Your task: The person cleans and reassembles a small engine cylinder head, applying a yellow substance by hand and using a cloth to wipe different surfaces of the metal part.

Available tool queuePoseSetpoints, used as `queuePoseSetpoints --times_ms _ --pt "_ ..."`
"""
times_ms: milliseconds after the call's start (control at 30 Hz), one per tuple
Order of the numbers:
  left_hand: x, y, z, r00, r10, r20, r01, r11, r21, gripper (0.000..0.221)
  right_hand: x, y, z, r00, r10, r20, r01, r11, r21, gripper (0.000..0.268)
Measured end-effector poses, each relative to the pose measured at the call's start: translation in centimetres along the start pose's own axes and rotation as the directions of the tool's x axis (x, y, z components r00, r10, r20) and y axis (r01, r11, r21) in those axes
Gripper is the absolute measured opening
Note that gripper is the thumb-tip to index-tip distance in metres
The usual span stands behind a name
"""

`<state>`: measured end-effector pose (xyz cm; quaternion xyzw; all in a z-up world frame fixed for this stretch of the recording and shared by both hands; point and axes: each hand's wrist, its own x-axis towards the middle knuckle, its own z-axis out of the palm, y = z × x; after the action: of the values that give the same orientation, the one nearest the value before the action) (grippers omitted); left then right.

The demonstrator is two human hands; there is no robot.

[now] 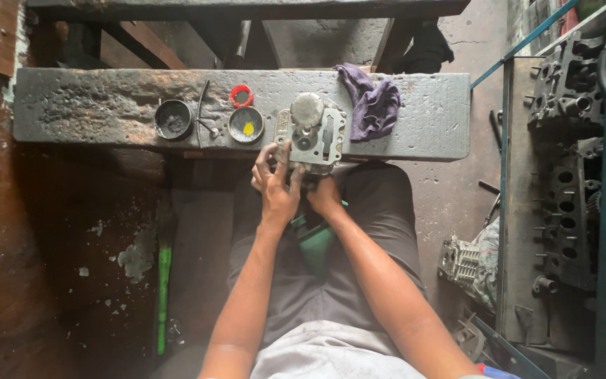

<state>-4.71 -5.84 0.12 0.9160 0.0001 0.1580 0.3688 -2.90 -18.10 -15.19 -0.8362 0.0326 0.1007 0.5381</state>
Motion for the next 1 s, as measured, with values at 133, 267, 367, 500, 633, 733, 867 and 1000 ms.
queuePoseSetpoints --times_ms 133,267,367,500,633,733,867,1000 --pt "0.0 0.6 0.0 0.998 0.009 -0.070 -0.011 0.999 -0.033 0.053 0.6 -0.7 -0.3 0.998 -0.042 -0.037 0.045 0.995 0.093 0.037" --pt "-0.6 0.7 0.1 0.996 0.026 -0.081 -0.031 0.998 -0.063 0.048 0.1 -0.9 -0.3 0.996 0.091 0.020 -0.090 0.994 -0.058 0.032" --pt "-0.2 0.7 0.0 0.998 0.015 -0.065 -0.019 0.998 -0.064 0.046 0.5 -1.1 -0.5 0.999 0.039 -0.024 -0.038 0.999 0.028 0.036" --pt "0.1 0.7 -0.3 0.997 0.040 -0.065 -0.042 0.999 -0.021 0.046 0.6 -1.0 -0.5 0.997 -0.077 -0.008 0.077 0.997 -0.005 0.036" --pt "-0.1 1.1 -0.2 0.987 0.126 -0.101 -0.112 0.985 0.131 0.045 0.1 -1.3 -1.0 0.967 -0.244 -0.073 0.244 0.970 -0.007 0.044" --pt "-0.1 1.5 -0.1 0.981 0.173 -0.093 -0.140 0.947 0.291 0.048 -0.1 -2.2 -1.4 0.964 -0.263 -0.036 0.260 0.962 -0.078 0.043" --pt "0.5 1.7 -0.3 0.985 0.170 -0.037 -0.145 0.920 0.365 0.061 -0.2 -2.9 -1.6 0.999 -0.009 0.046 0.007 0.999 0.041 0.028" --pt "0.9 1.3 -0.7 0.997 0.080 -0.016 -0.078 0.995 0.060 0.079 -0.2 -2.2 -0.9 0.988 -0.151 -0.028 0.149 0.987 -0.055 0.039"
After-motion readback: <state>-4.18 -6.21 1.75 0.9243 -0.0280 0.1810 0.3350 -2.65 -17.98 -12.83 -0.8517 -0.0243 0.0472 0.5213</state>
